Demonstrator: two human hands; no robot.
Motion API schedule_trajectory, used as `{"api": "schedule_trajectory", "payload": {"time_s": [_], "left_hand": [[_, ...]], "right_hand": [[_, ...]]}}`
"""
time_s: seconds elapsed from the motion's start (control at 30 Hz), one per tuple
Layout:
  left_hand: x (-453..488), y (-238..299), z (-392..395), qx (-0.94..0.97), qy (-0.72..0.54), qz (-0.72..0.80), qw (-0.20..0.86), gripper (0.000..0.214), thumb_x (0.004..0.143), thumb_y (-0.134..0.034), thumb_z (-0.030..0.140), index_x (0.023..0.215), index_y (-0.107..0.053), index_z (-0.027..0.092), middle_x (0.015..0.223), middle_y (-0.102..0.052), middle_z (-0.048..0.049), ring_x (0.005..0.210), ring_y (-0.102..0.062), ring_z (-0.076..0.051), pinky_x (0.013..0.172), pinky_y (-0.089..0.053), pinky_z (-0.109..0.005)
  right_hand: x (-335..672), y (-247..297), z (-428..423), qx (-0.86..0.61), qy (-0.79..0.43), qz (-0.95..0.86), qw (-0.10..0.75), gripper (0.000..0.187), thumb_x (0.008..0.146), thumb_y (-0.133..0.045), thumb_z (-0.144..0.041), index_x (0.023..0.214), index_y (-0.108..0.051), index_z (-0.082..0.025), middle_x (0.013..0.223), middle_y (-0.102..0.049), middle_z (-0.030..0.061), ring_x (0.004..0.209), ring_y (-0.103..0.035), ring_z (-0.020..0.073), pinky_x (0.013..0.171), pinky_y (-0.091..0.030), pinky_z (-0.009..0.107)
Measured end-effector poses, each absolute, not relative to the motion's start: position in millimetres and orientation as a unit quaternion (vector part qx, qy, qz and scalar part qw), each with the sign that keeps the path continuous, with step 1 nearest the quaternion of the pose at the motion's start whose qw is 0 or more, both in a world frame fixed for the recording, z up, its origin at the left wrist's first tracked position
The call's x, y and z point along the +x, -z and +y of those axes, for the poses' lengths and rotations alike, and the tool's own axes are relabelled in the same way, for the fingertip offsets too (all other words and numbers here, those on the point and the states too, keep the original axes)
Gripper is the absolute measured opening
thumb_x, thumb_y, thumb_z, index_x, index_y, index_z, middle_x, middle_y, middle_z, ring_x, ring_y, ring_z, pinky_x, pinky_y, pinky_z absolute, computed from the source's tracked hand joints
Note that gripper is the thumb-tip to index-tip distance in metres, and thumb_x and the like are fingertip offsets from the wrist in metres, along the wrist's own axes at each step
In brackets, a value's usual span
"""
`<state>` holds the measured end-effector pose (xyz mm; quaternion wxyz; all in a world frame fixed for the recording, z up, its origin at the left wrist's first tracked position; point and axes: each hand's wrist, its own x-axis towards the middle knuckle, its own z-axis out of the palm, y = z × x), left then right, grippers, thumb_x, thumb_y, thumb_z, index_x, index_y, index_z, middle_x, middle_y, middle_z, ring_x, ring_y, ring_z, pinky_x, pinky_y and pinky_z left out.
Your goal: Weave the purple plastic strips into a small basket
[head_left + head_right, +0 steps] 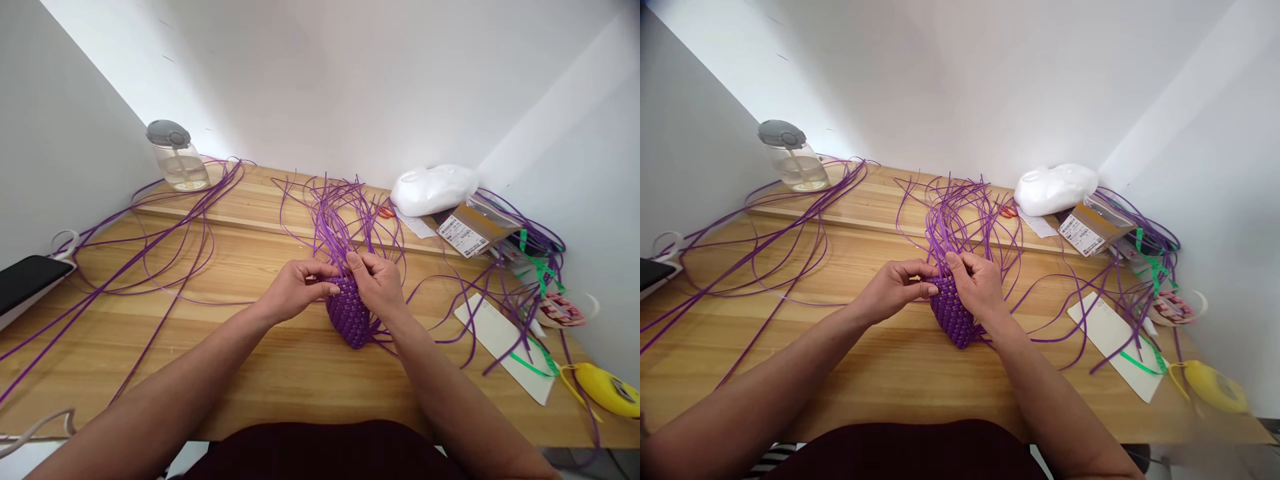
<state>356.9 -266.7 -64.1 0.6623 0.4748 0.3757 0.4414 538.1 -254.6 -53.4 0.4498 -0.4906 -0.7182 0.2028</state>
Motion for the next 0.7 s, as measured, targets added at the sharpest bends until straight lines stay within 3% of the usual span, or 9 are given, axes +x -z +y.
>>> {"api": "schedule_trajectory", "payload": {"time_s": [0.23,0.4,0.57,0.7], "left_hand": [[349,64,-262,0.487,-0.404,0.337,0.697,0.035,0.060,-0.090,0.032,0.087,-0.078,0.014,0.073,-0.069,-0.0005,0.060,-0.058,-0.009,0.062,-0.052,-0.024],[344,68,-256,0.459,-0.399,0.331,0.721,0.037,0.061,-0.091,0.033,0.089,-0.078,0.014,0.080,-0.072,-0.0022,0.067,-0.061,-0.009,0.068,-0.053,-0.024],[347,68,-257,0.474,-0.428,0.345,0.688,0.041,0.060,-0.091,0.034,0.092,-0.077,0.012,0.081,-0.072,-0.0029,0.070,-0.061,-0.011,0.070,-0.053,-0.026],[352,65,-263,0.508,-0.432,0.380,0.641,0.046,0.055,-0.092,0.031,0.093,-0.073,0.013,0.087,-0.070,-0.0034,0.079,-0.062,-0.015,0.075,-0.053,-0.029]], "right_hand": [[531,57,-255,-0.479,-0.202,-0.711,0.474,0.052,0.097,-0.053,-0.049,0.058,-0.039,-0.018,0.057,-0.032,-0.0039,0.056,-0.031,0.0092,0.055,-0.024,0.026],[531,53,-247,-0.480,-0.223,-0.728,0.435,0.052,0.098,-0.049,-0.052,0.059,-0.040,-0.018,0.058,-0.032,-0.0037,0.056,-0.032,0.0095,0.054,-0.024,0.027],[541,52,-248,-0.494,-0.224,-0.729,0.417,0.053,0.101,-0.041,-0.053,0.060,-0.034,-0.019,0.058,-0.031,-0.0033,0.056,-0.031,0.0100,0.055,-0.023,0.028],[546,48,-255,-0.505,-0.184,-0.738,0.407,0.050,0.102,-0.041,-0.048,0.061,-0.038,-0.019,0.057,-0.036,-0.0032,0.055,-0.035,0.0104,0.056,-0.025,0.028]]}}
